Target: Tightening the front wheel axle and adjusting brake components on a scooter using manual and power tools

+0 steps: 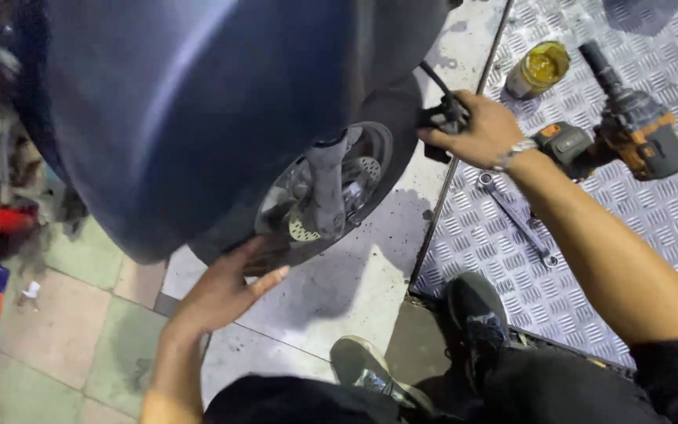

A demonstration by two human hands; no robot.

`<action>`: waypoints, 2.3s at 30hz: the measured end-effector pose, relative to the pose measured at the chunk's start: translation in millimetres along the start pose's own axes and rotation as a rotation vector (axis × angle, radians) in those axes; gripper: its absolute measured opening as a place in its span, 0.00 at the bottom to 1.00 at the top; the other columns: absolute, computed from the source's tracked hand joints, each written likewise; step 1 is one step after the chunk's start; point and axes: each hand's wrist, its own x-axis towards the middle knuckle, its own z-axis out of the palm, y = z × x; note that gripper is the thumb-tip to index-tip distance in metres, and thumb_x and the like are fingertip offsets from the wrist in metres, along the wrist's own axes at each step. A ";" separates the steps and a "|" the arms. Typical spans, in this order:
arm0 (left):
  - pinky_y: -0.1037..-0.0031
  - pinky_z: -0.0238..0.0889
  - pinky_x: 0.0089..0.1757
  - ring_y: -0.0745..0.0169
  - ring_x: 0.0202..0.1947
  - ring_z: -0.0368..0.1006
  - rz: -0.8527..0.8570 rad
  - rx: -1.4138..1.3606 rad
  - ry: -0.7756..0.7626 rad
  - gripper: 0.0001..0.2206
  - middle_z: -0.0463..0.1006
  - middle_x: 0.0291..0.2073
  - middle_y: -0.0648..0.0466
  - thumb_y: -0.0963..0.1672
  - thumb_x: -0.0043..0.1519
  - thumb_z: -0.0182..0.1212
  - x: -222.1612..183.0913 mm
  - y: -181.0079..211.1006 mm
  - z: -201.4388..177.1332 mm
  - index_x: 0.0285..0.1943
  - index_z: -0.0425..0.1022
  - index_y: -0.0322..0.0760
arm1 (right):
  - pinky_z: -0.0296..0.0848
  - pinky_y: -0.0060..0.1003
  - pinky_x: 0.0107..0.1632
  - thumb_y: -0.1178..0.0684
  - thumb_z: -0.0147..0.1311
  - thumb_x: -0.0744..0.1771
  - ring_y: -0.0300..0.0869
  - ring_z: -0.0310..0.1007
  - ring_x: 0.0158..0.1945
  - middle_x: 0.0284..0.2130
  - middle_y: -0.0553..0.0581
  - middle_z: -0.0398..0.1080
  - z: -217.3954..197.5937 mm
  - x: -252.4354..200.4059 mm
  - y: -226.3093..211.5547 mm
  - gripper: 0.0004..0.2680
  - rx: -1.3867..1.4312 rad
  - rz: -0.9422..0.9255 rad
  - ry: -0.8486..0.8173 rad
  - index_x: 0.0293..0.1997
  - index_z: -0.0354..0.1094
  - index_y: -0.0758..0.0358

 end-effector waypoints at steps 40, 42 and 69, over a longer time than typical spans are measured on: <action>0.56 0.73 0.40 0.37 0.40 0.81 0.179 -0.138 0.428 0.11 0.85 0.32 0.44 0.48 0.57 0.65 39.4 -106.9 73.2 0.41 0.82 0.40 | 0.76 0.61 0.49 0.50 0.59 0.70 0.55 0.69 0.51 0.51 0.72 0.63 55.9 -55.5 -51.3 0.23 0.862 -0.009 0.072 0.68 0.53 0.74; 0.62 0.73 0.33 0.43 0.34 0.81 0.419 0.028 0.543 0.09 0.84 0.30 0.46 0.47 0.56 0.66 38.7 -96.4 81.2 0.41 0.81 0.39 | 0.77 0.55 0.50 0.52 0.60 0.69 0.53 0.71 0.51 0.48 0.69 0.68 52.0 -57.7 -53.9 0.19 0.781 -0.092 0.039 0.64 0.61 0.71; 0.67 0.71 0.33 0.64 0.21 0.72 0.394 0.745 1.199 0.08 0.78 0.23 0.55 0.42 0.69 0.64 115.1 152.5 119.3 0.34 0.77 0.41 | 0.68 0.39 0.52 0.52 0.58 0.65 0.40 0.67 0.45 0.43 0.54 0.70 63.2 -39.6 3.5 0.14 0.733 -0.101 -0.054 0.55 0.62 0.59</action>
